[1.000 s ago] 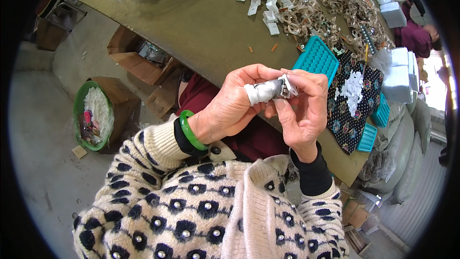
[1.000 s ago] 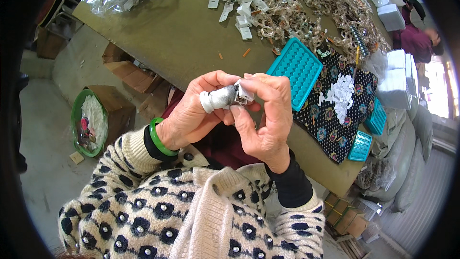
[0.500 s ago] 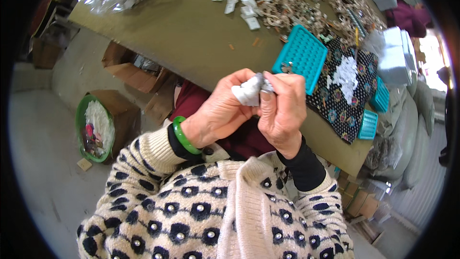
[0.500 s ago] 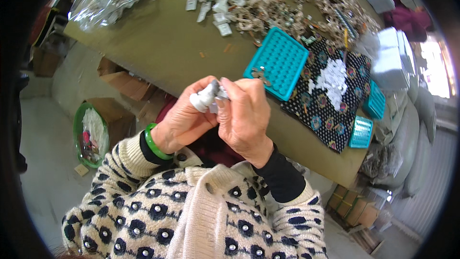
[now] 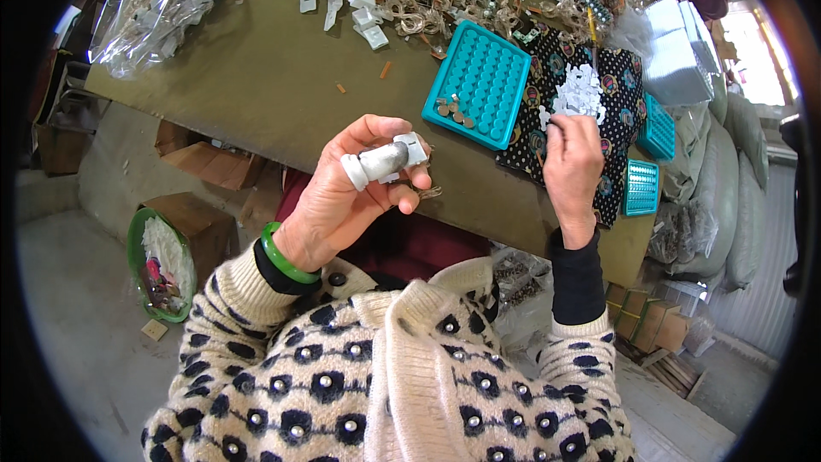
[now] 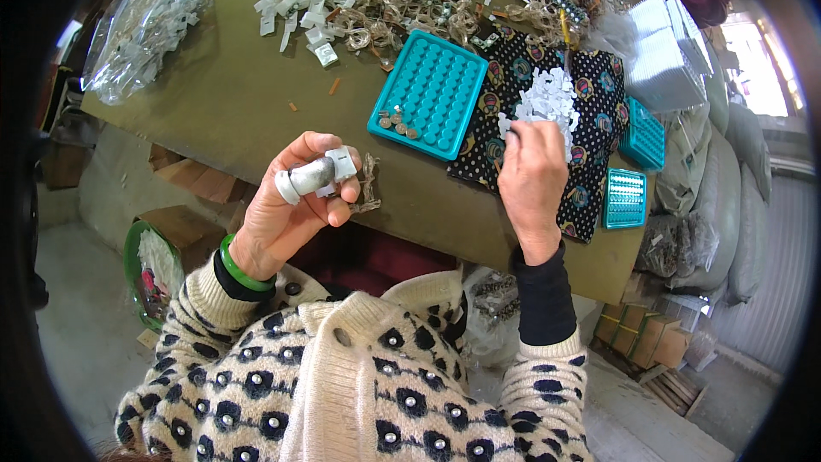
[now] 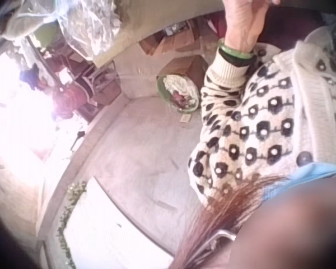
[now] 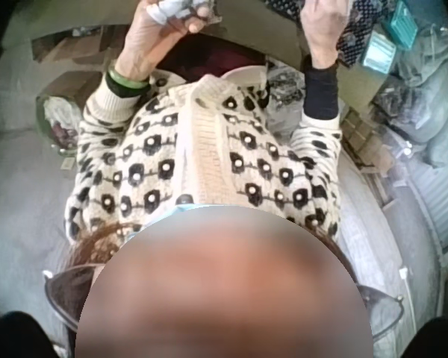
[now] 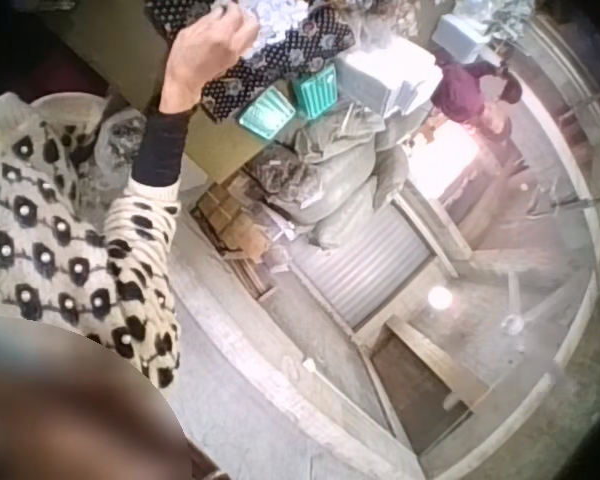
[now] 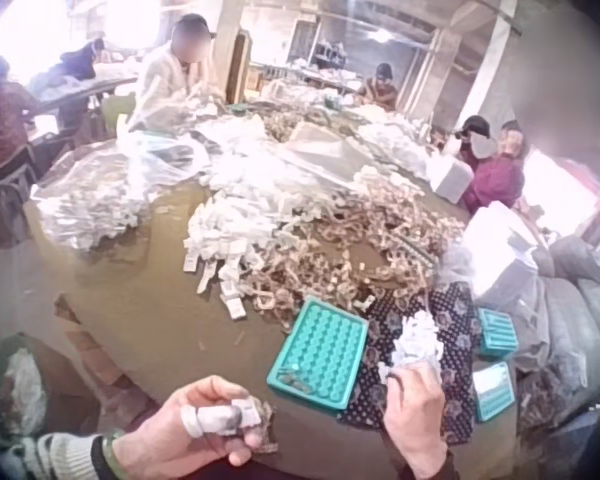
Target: The person repeatedly picks small white plastic housings and metal pins from a table, inserts the pins into the housings, and places the assembled units into a blue tray. The person handles items one at a time and continues the cycle throughout the clip.
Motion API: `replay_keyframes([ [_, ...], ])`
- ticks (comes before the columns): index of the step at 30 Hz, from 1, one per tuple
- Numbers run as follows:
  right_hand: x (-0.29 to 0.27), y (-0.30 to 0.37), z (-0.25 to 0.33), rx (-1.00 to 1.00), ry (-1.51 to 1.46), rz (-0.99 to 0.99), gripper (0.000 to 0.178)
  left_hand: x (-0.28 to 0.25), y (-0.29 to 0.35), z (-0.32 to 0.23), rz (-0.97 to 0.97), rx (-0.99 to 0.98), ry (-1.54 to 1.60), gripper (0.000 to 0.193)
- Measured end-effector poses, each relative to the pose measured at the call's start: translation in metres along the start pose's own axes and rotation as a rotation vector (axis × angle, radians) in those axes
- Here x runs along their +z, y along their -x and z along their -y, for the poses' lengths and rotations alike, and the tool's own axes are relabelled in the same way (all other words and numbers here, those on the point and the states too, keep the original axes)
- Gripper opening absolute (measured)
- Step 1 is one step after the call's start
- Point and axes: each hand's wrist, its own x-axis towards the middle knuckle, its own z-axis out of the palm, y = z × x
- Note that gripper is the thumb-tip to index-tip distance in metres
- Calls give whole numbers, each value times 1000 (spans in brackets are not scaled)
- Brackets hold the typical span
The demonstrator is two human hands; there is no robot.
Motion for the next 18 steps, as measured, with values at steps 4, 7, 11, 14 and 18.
replay_keyframes([
  [4,-7,12,-2,51,-165,91,13,-3,0,1,-9,19,-83,30],
  [7,-13,14,0,119,-280,68,14,-4,-1,3,-9,11,-97,31],
  [11,-13,17,8,258,-361,133,14,-4,-2,5,-18,-6,-102,30],
  [14,-4,17,12,146,-253,86,15,-3,-2,5,-26,1,-120,29],
  [18,1,22,13,149,-135,63,20,-3,-1,5,-39,1,-111,28],
])
